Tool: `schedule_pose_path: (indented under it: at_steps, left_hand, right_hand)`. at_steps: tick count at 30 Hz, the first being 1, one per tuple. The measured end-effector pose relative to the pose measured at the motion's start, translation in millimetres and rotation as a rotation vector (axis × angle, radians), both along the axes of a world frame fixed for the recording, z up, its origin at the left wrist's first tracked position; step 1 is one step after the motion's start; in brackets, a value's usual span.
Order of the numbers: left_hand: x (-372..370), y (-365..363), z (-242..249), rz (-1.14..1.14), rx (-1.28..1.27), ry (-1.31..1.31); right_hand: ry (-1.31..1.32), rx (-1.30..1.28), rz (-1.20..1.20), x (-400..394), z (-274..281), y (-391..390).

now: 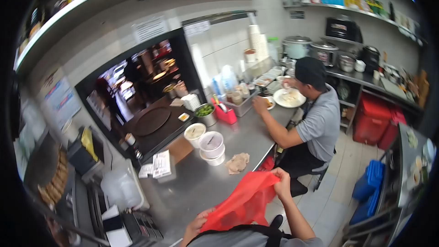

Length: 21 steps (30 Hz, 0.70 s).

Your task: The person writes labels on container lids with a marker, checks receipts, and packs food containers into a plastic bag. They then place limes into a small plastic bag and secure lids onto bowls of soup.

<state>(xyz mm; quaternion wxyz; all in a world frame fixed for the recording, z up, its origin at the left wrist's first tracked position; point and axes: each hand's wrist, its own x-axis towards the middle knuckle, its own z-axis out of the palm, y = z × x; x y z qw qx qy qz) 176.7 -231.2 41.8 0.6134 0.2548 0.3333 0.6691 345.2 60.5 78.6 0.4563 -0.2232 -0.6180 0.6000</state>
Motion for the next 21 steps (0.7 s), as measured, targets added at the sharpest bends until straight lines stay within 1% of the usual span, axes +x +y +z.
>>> schedule_pose_path:
  at_steps: [1, 3, 4, 5, 7, 10, 11, 12, 13, 14, 15, 16, 17, 18, 19, 20, 21]
  left_hand:
    - [4, -19, -5, -0.139, -0.064, 0.054]
    - [-7, -69, -31, -0.11, -0.273, 0.204]
    - [-13, -92, -44, -0.107, -0.382, 0.276]
    - [-16, -108, -46, -0.073, -0.44, 0.311]
    - [-14, -134, -24, 0.059, -0.461, 0.31]
    - [6, -157, 17, 0.41, -0.23, 0.237]
    - [15, -158, 31, 0.527, -0.135, 0.225]
    - [23, -159, 42, 0.613, -0.049, 0.207]
    - [30, -157, 51, 0.683, 0.01, 0.206]
    - [36, -148, 57, 0.722, 0.031, 0.219]
    - [37, -137, 62, 0.746, 0.011, 0.251]
    - [36, -128, 61, 0.774, -0.07, 0.316]
    - [25, -123, 57, 0.677, -0.296, 0.576]
    - [16, -112, 52, 0.911, -0.263, 0.434]
    - [1, -112, 40, 1.03, -0.081, 0.409]
    - [-18, -120, 24, 1.139, 0.108, 0.386]
    - [-29, -117, 25, 1.239, 0.296, 0.359]
  right_hand:
    - [0.189, -0.359, 0.169, -9, 25, -3]
    - [0.257, -0.482, 0.513, -27, 65, -14]
    - [0.129, -0.449, 0.723, -32, 78, -22]
    - [-0.038, -0.293, 0.965, -40, 70, -21]
    - [-0.095, 0.118, 1.381, -55, 55, -30]
    - [-0.739, 0.348, 1.907, -85, 55, -47]
    - [-0.71, 0.269, 1.814, -99, 38, -43]
    - [-0.686, 0.196, 1.721, -110, 32, -43]
    - [-0.507, -0.123, 1.547, -118, 31, -40]
    - [-0.335, -0.412, 1.34, -130, 42, -39]
    - [-0.168, -0.602, 1.287, -147, 41, -37]
    - [0.002, -0.785, 1.22, -163, 38, -33]
    - [-0.026, -0.82, 1.214, -168, 38, -29]
    - [-0.047, -0.853, 1.207, -174, 40, -26]
    - [-0.065, -0.882, 1.2, -181, 43, -20]
    - [-0.126, -0.696, 1.335, -184, 44, -7]
    - [-0.204, -0.539, 1.329, -187, 41, -1]
